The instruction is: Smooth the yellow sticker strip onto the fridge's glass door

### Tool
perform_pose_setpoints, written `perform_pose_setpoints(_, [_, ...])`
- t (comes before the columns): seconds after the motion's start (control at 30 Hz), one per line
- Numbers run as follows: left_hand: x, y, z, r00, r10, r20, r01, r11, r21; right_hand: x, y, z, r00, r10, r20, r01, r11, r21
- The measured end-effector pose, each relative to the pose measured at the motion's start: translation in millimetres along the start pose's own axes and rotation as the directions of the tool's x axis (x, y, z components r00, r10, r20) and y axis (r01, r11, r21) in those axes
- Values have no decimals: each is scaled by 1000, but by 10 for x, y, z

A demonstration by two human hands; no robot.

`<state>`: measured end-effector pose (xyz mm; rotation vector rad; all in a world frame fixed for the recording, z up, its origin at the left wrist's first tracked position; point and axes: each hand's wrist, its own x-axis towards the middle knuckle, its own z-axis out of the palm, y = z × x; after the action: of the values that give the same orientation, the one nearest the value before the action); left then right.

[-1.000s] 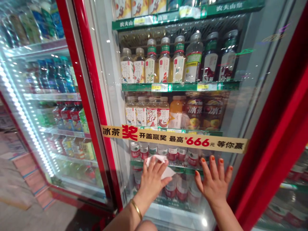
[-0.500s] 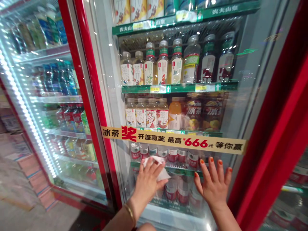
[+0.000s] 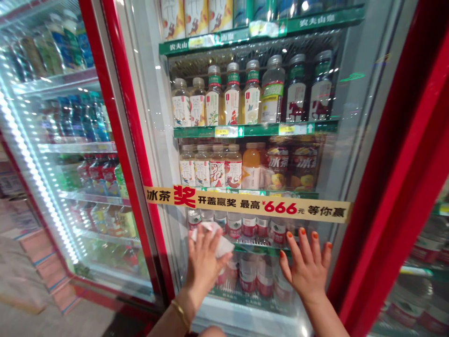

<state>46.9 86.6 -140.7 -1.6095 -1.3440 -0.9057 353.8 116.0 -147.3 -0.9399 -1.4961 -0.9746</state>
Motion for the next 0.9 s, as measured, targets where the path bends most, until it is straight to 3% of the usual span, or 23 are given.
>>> perform_pose_setpoints(0.07, [279,-274,-96,951,-307,-27,308,951,14,-6,-6,6,1000,9,2,-9,1000,2])
perform_pose_setpoints(0.13, [590,-297,-184,897,-440,-42,439,898,-37,-17,-9,9,1000,21,0,-21,1000,-1])
perform_pose_setpoints(0.17, [669,-214,-199,905,-425,-39,422,905,-57,-22,-8,9,1000,25,-1,-25,1000,0])
perform_pose_setpoints(0.23, [584,26,-151,972,-237,-8,235,970,-67,-30,-2,7,1000,31,-1,-31,999,9])
perform_pose_setpoints(0.3, [251,165,-33,1000,12,15,-11,997,-70,-33,8,4,1000,30,-7,-30,999,21])
perform_pose_setpoints(0.33, [66,143,27,998,56,13,-55,997,-62,-33,12,2,1000,28,-11,-28,999,25])
perform_pose_setpoints(0.37, [-83,55,73,999,41,-1,-41,998,-42,-33,14,2,1000,28,-12,-27,999,28])
perform_pose_setpoints(0.43, [-179,-241,94,993,-106,-48,106,994,10,-38,16,6,1000,29,-7,-28,999,29])
perform_pose_setpoints(0.5, [1,-492,31,950,-295,-102,300,953,36,-50,15,14,999,34,-6,-34,999,25])
perform_pose_setpoints(0.57, [269,-505,-44,899,-423,-114,428,904,16,-69,16,24,999,42,-6,-42,999,17])
perform_pose_setpoints(0.63, [373,-276,-64,914,-400,-66,400,917,-10,-83,20,30,999,45,-3,-45,999,15])
perform_pose_setpoints(0.7, [212,7,-25,986,-167,-4,167,986,-27,-85,24,29,999,45,4,-45,999,19])
perform_pose_setpoints(0.77, [-76,114,26,997,80,21,-79,996,-37,-73,25,22,999,40,-1,-40,999,24])
perform_pose_setpoints(0.8, [-183,66,38,994,112,20,-111,993,-31,-65,23,18,999,37,-3,-37,999,26])
perform_pose_setpoints(0.83, [-224,-40,33,998,61,9,-61,998,-16,-57,21,15,999,34,-4,-34,999,26])
perform_pose_setpoints(0.9, [-67,-322,-36,976,-216,-25,216,976,9,-48,17,11,1000,25,-9,-25,999,27])
